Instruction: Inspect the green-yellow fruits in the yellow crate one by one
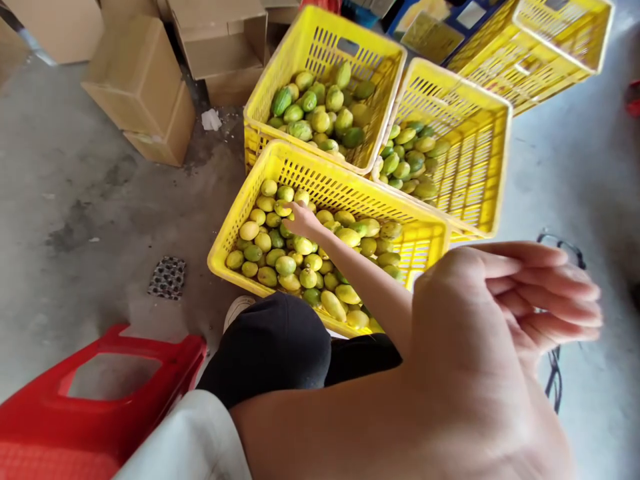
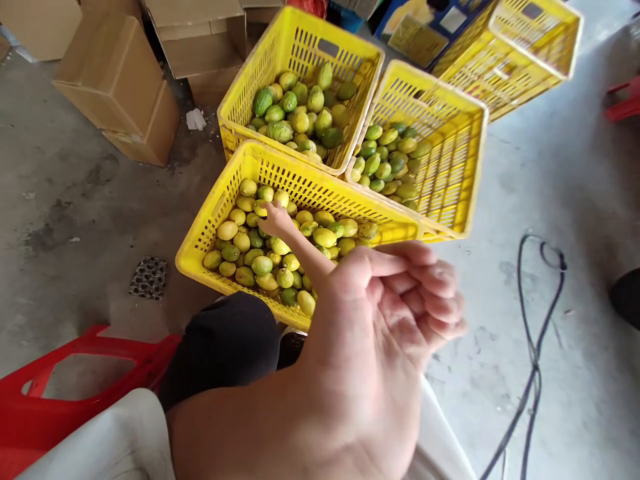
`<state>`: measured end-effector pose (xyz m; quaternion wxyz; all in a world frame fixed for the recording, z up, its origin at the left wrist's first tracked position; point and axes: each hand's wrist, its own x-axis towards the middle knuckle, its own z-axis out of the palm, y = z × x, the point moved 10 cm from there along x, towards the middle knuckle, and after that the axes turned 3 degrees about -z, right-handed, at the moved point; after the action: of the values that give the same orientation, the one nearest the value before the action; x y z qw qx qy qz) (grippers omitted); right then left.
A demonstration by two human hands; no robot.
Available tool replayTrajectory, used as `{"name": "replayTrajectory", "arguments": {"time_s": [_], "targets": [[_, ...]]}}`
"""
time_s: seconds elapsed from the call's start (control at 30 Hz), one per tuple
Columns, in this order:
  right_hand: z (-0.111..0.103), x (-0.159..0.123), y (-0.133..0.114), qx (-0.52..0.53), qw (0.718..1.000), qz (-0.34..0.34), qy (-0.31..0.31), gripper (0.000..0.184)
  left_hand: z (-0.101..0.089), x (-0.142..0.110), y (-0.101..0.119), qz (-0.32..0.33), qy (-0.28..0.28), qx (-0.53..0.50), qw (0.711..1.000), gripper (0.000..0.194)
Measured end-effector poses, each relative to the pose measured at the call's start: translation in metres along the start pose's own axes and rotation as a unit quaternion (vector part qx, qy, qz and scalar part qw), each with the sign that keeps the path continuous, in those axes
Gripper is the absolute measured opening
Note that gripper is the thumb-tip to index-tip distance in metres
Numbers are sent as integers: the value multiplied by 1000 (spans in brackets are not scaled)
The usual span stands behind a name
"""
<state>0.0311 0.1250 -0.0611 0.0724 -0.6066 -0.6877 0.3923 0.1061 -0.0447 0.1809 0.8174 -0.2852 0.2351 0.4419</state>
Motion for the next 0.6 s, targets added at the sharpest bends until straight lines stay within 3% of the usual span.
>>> {"name": "replayTrajectory", "arguments": {"time_s": [0.17,0.3,0.37,0.47,0.53,0.6], "targets": [[26,15,-19,-76,997,-26,-15,45,-3,9,-13,22,-39,10,999,50],[37,22,-28,-68,995,-59,-41,56,-12,16,-15,15,-14,41,999,40],[30,27,-25,-42,996,-53,-51,50,-12,18,-12,5,-3,46,999,40],[7,37,-16,22,996,-32,-75,18,-7,18,-2,13,-6,36,999,43],[-10,44,-9,78,992,-25,-93,31,-4,17,5,20,-4,21,1000,45],[-24,50,5,121,989,-6,-87,31,-4,16,8,20,9,5,1000,49]]}}
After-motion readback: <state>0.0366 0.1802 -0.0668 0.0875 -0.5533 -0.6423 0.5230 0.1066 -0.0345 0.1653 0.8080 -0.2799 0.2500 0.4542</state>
